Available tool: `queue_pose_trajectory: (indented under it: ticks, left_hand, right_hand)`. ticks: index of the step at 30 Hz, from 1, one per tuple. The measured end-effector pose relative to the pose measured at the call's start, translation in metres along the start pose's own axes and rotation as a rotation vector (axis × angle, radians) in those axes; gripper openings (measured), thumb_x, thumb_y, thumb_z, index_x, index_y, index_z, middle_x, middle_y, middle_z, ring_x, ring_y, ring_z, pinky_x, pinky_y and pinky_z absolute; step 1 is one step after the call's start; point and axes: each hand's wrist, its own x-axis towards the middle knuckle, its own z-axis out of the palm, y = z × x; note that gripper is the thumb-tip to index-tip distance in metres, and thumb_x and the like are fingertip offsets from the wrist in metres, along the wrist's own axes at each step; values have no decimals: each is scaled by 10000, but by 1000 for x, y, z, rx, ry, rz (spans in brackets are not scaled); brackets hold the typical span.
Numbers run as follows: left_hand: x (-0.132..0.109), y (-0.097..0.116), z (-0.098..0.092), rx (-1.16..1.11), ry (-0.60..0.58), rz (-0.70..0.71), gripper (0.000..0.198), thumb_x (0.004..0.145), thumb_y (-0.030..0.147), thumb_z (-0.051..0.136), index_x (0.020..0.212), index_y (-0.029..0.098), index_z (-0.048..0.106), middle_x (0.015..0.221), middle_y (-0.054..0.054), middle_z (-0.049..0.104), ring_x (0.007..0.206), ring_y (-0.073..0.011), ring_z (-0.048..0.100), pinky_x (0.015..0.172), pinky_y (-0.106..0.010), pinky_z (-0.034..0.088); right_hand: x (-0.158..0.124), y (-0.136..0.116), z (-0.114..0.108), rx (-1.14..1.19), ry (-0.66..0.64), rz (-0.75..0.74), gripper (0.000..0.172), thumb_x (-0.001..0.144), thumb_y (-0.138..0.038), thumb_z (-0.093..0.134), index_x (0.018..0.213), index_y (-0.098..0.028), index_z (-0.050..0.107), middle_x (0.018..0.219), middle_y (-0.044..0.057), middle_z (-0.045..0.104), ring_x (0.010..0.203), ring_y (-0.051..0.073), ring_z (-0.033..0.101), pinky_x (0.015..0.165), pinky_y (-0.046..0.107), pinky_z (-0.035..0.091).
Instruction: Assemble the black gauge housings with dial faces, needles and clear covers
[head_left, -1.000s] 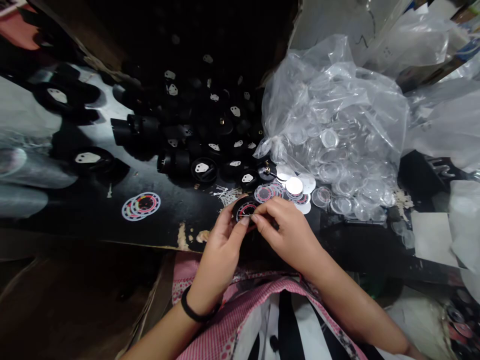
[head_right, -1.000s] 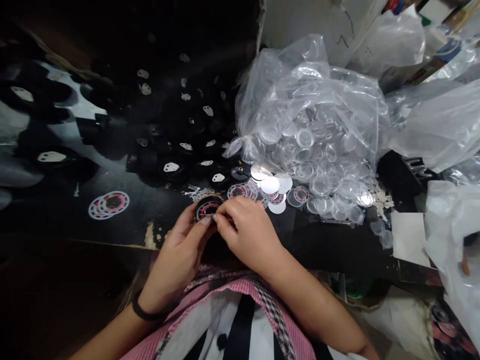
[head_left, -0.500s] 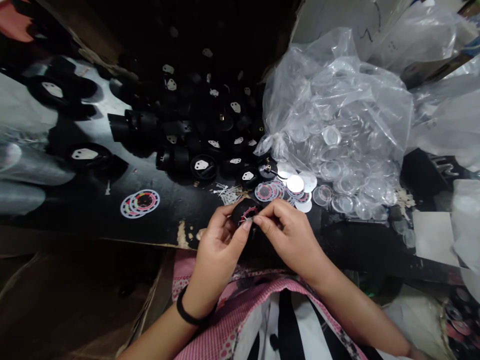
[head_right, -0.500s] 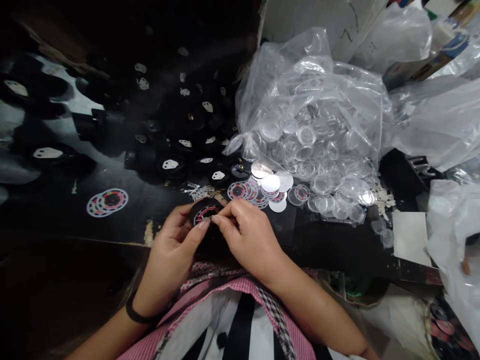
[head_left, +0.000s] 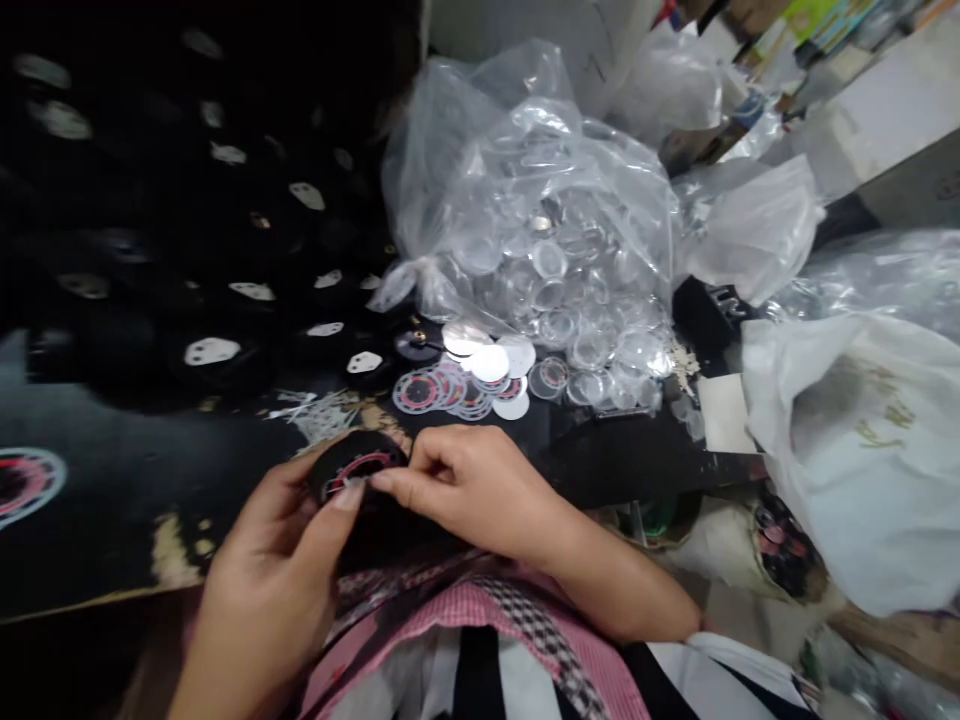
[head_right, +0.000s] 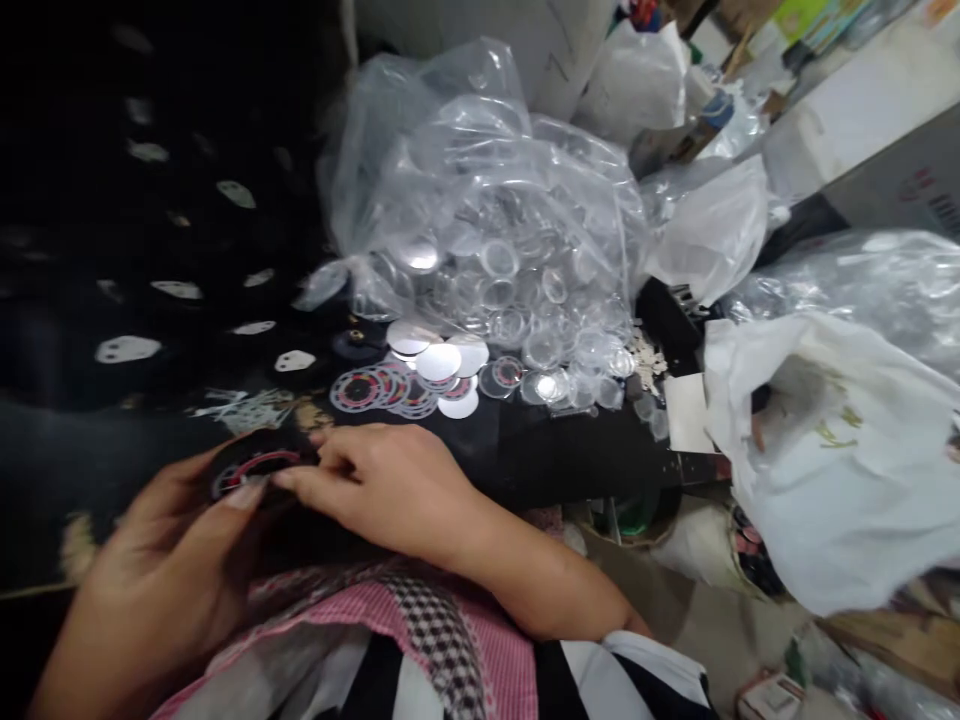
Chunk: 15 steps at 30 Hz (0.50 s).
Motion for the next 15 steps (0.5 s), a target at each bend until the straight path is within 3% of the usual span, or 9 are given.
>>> queue_pose_trajectory:
  ticks: [1, 3, 5, 6, 8, 11, 13, 15]
  left_hand:
    - [2, -1, 2, -76, -4, -66, 317, 735, 454, 778, 1003, 301, 708, 1042, 16, 753, 1076, -255, 678, 1014, -370, 536]
    - [5, 0, 8, -193, -37, -143, 245, 747, 400, 772, 947, 269, 718, 1045, -15, 759, 1106, -270, 676, 1019, -411, 542]
    - [3, 1, 15, -272, -127, -193, 224, 743, 358, 780, 926, 240, 726, 1055, -46, 759, 1084, -280, 690, 983, -441, 566]
    - [2, 0, 19, -310, -186, -238, 236, 739, 352, 786, 931, 229, 728, 1060, -61, 759, 1064, -283, 699, 961, -450, 577]
    - [0, -2, 28, -376, -300, -399, 250, 769, 367, 769, 948, 199, 727, 1073, -98, 757, 1035, -285, 711, 944, -453, 582]
    - [-2, -11, 40, -430, -364, -608, 262, 856, 412, 685, 935, 166, 725, 1063, -126, 757, 999, -273, 725, 958, -441, 570]
    - [-2, -16, 44, -429, -372, -640, 261, 882, 415, 659, 928, 166, 724, 1068, -125, 756, 994, -267, 729, 973, -437, 559]
    - [-1, -20, 45, -410, -388, -615, 243, 883, 400, 666, 944, 172, 727, 1102, -124, 751, 1017, -266, 725, 982, -429, 550]
  right_hand:
    - [-9, 3, -10, -8, 52, -16, 335, 888, -404, 677, 655, -194, 559, 634, -55, 567, 587, 81, 506, 596, 224, 379]
    - [-33, 13, -33, -55, 332, -30, 279, 890, -421, 667, 710, -214, 614, 679, -35, 603, 639, 106, 545, 662, 251, 429]
    - [-59, 33, -59, -184, 820, 67, 207, 954, -370, 567, 826, -227, 644, 797, 7, 638, 772, 146, 587, 770, 305, 456]
    - [-68, 47, -70, -234, 997, 136, 181, 968, -341, 532, 912, -224, 658, 886, 28, 655, 857, 161, 601, 844, 334, 452]
    - [-77, 77, -84, -179, 1038, 191, 169, 932, -302, 550, 967, -196, 677, 966, 55, 671, 948, 180, 613, 911, 364, 437]
    - [-71, 102, -81, 227, 998, 156, 130, 879, -245, 520, 902, -185, 633, 784, 13, 623, 729, 146, 598, 730, 320, 470]
    - [-60, 95, -67, 396, 981, 60, 84, 846, -186, 497, 850, -204, 580, 661, -41, 524, 562, 106, 498, 630, 288, 451]
    - [-49, 74, -50, 469, 868, -58, 106, 832, -145, 474, 829, -221, 548, 636, -59, 473, 501, 87, 428, 606, 282, 450]
